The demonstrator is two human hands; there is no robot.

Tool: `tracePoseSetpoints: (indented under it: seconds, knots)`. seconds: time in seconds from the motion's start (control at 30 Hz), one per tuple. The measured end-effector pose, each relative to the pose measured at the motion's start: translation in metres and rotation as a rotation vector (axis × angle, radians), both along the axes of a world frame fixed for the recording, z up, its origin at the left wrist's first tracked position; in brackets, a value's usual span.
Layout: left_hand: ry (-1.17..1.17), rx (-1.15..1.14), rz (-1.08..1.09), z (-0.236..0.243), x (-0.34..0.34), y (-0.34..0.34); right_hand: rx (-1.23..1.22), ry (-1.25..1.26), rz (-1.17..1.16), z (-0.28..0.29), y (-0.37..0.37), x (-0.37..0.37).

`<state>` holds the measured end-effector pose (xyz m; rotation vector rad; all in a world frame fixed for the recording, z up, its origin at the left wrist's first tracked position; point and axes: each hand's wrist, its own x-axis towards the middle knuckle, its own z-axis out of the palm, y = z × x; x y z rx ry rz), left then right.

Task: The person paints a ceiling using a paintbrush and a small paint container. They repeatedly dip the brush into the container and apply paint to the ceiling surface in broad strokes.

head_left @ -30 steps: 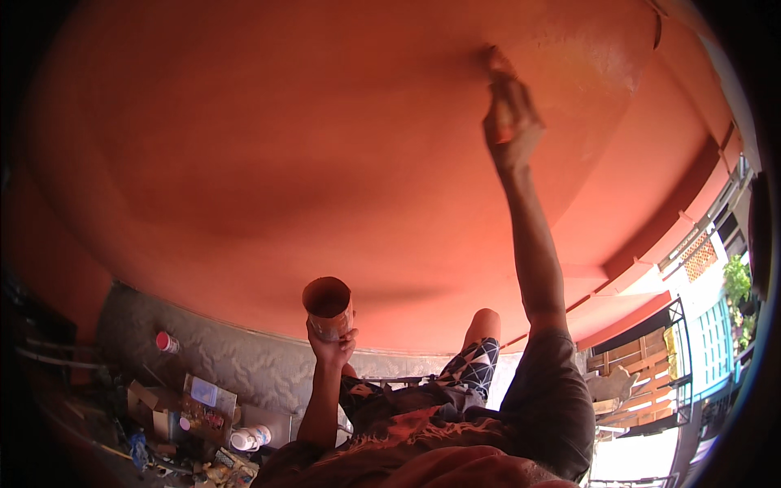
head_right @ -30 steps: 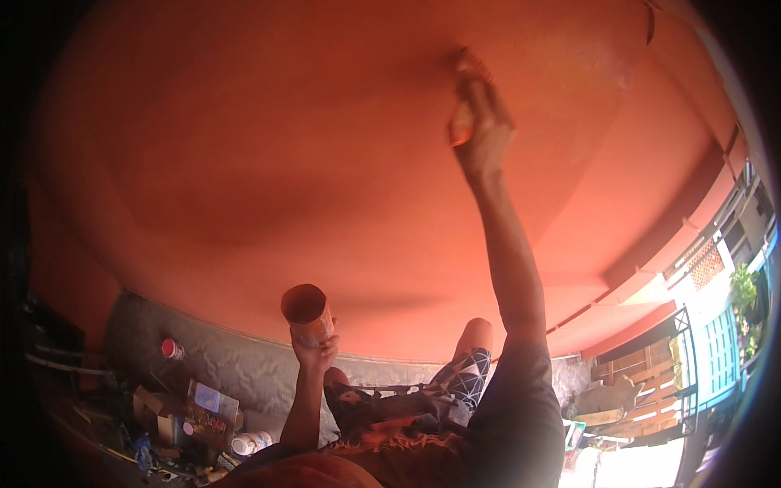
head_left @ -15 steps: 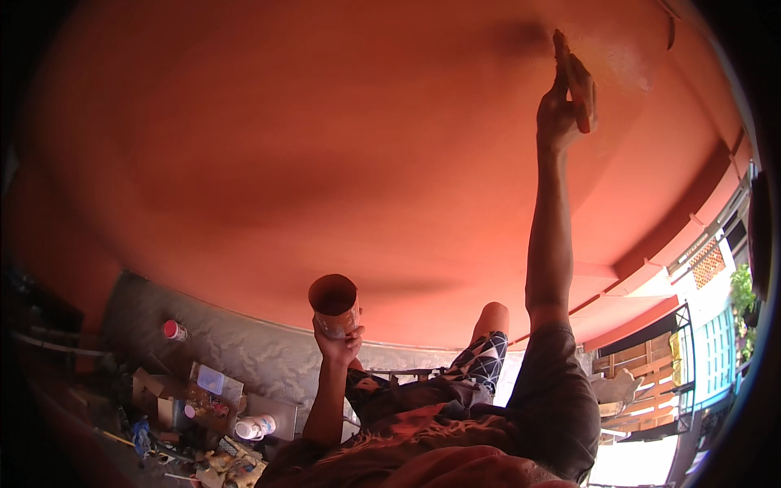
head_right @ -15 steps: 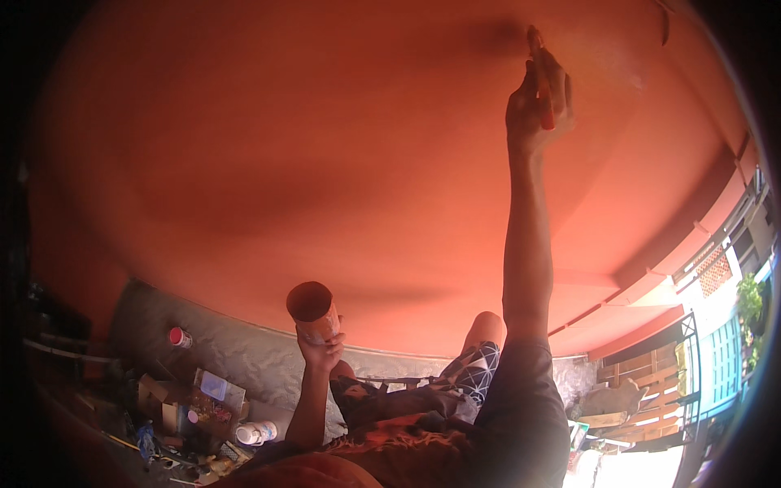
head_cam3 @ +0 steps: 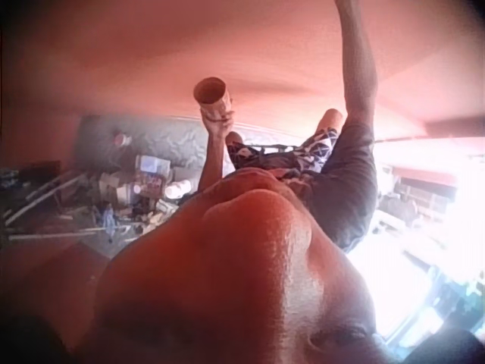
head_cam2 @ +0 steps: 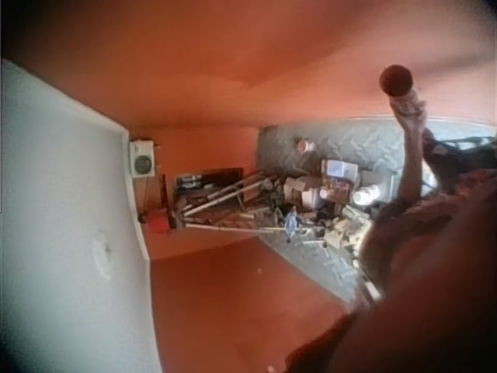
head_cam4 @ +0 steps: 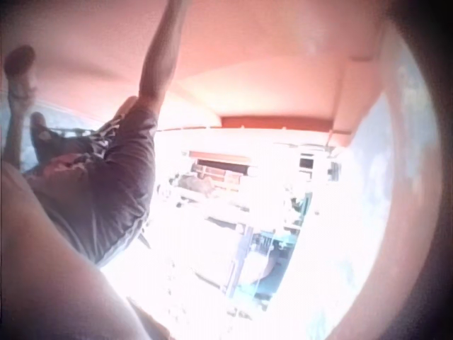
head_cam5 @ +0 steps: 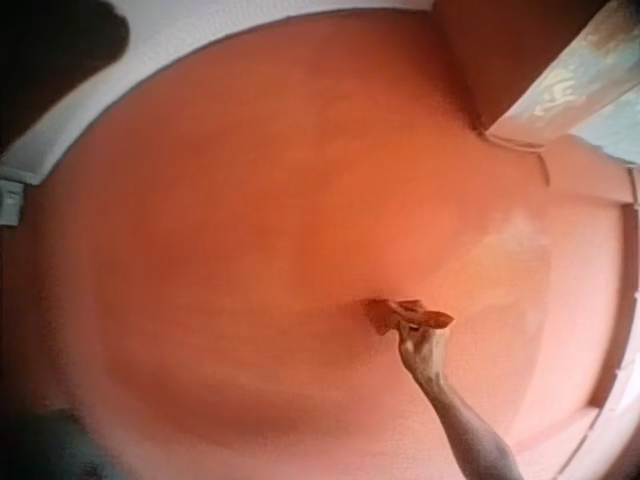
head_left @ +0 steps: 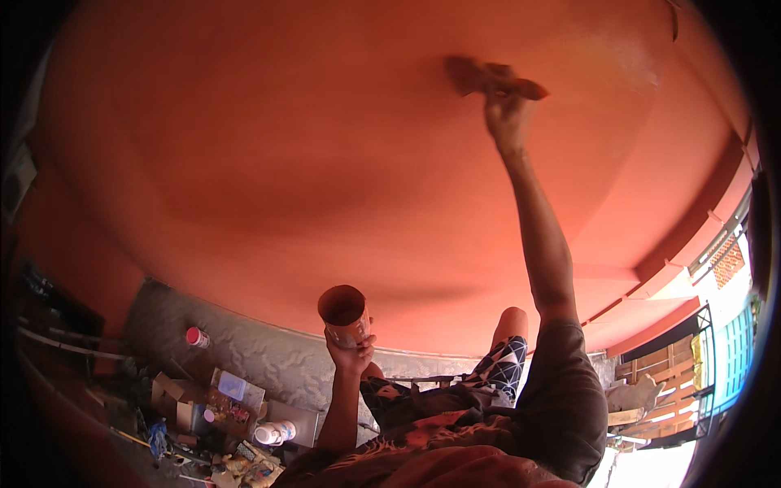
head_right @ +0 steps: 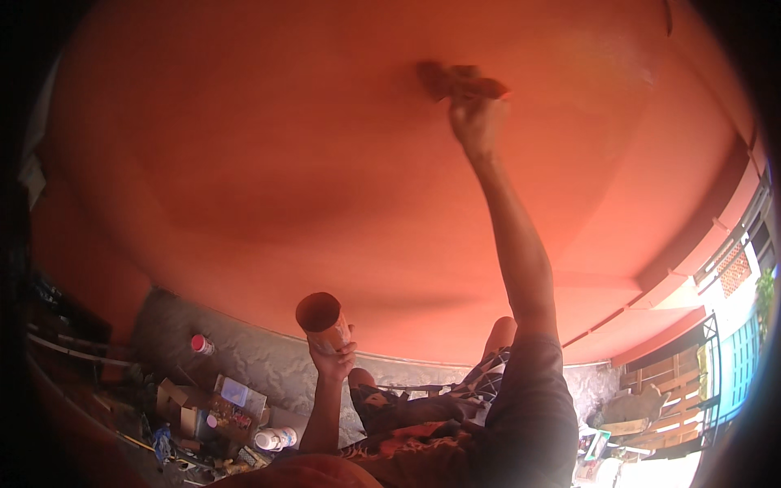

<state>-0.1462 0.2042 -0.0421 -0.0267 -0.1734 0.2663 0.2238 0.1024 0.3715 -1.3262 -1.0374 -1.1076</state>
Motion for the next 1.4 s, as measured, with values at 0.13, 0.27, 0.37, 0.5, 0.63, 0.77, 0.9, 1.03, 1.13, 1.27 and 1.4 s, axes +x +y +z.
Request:
tracePoseSetpoints:
  seconds: [0.13,0.27,0.37,0.5,0.63,0.77,0.9,1.03,1.13,1.27,1.4]
  knots:
    - [0.010,0.010,0.027,-0.005,0.001,0.000,0.268,-0.227,-0.315,0.030,-0.026,-0.008]
    - [0.068,-0.010,0.009,0.007,0.010,0.002,-0.154,-0.283,-0.417,-0.040,0.012,-0.018]
    - [0.070,0.002,0.008,0.005,0.015,0.006,-0.547,-0.324,-0.222,-0.092,0.046,-0.040]
    - [0.079,0.005,0.004,0.010,0.016,0.002,-0.724,-0.175,0.052,-0.060,0.049,-0.053]
    - [0.086,0.006,-0.003,0.012,0.014,-0.006,-0.153,-0.152,-0.174,0.026,0.006,-0.008]
    - [0.077,0.000,-0.002,0.011,0.014,-0.012,0.210,-0.261,-0.264,0.048,-0.006,-0.010]
    - [0.005,0.018,-0.007,0.013,0.023,-0.017,-0.176,-0.340,-0.345,-0.042,0.038,-0.021]
    - [0.019,0.046,0.006,0.020,0.018,-0.015,-0.636,-0.351,0.027,-0.111,0.063,-0.056]
    - [0.035,0.042,-0.003,0.026,0.019,-0.022,-0.696,-0.091,0.185,-0.095,0.030,-0.048]
    - [0.074,0.033,-0.072,0.031,0.028,-0.027,0.042,-0.015,-0.019,-0.055,-0.054,0.029]
    - [0.092,0.064,-0.094,0.025,0.031,-0.026,0.570,0.059,-0.250,-0.012,-0.140,0.058]
